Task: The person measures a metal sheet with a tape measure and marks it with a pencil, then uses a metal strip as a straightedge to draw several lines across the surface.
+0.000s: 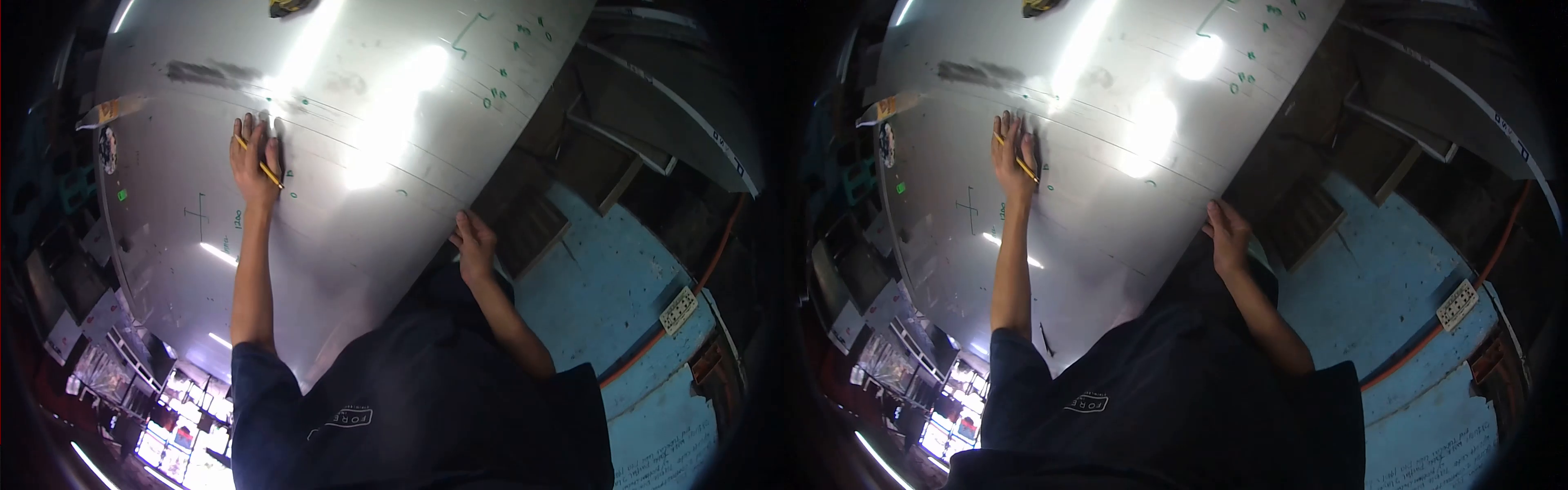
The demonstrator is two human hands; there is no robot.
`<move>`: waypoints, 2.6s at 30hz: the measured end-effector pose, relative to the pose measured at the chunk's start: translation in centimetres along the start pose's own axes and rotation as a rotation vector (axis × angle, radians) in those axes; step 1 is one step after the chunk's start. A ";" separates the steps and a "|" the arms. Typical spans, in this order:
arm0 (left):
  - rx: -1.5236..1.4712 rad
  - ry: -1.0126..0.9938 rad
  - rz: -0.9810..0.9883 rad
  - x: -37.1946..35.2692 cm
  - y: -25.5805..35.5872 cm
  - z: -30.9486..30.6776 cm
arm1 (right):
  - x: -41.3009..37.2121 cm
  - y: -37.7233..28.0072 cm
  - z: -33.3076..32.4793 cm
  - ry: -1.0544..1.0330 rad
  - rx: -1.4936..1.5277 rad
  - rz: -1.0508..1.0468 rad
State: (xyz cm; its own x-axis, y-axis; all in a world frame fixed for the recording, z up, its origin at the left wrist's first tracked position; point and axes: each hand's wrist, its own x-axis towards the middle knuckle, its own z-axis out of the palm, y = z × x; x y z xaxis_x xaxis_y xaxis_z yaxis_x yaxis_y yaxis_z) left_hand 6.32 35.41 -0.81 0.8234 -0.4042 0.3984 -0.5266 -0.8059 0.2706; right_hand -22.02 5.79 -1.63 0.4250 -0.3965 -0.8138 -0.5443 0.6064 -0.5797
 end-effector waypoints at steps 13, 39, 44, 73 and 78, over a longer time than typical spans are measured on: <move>0.001 -0.247 -0.027 -1.5 3.8 0.1 | -0.5 -0.4 -0.3 -0.038 -0.002 0.037; 0.019 -0.115 0.037 -2.1 3.2 1.1 | -0.1 0.9 2.0 0.178 -0.263 -0.589; 0.016 -0.094 0.047 -2.1 3.0 1.0 | -1.0 -1.0 2.2 0.097 -0.035 -0.343; 0.018 -0.170 0.034 -1.9 3.5 0.8 | -2.6 -1.5 0.4 -0.184 -0.603 -0.378; 0.026 -0.174 0.035 -1.9 3.5 0.7 | -0.4 -2.5 -1.1 -0.242 -0.552 -0.261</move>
State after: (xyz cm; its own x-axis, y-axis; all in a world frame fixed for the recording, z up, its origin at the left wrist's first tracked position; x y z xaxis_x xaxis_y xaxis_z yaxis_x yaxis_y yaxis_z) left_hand 3.07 33.04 -1.24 0.8302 -0.4987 0.2491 -0.5514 -0.8003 0.2355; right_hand -21.59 3.69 0.07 0.7088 -0.2770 -0.6487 -0.6652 0.0434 -0.7454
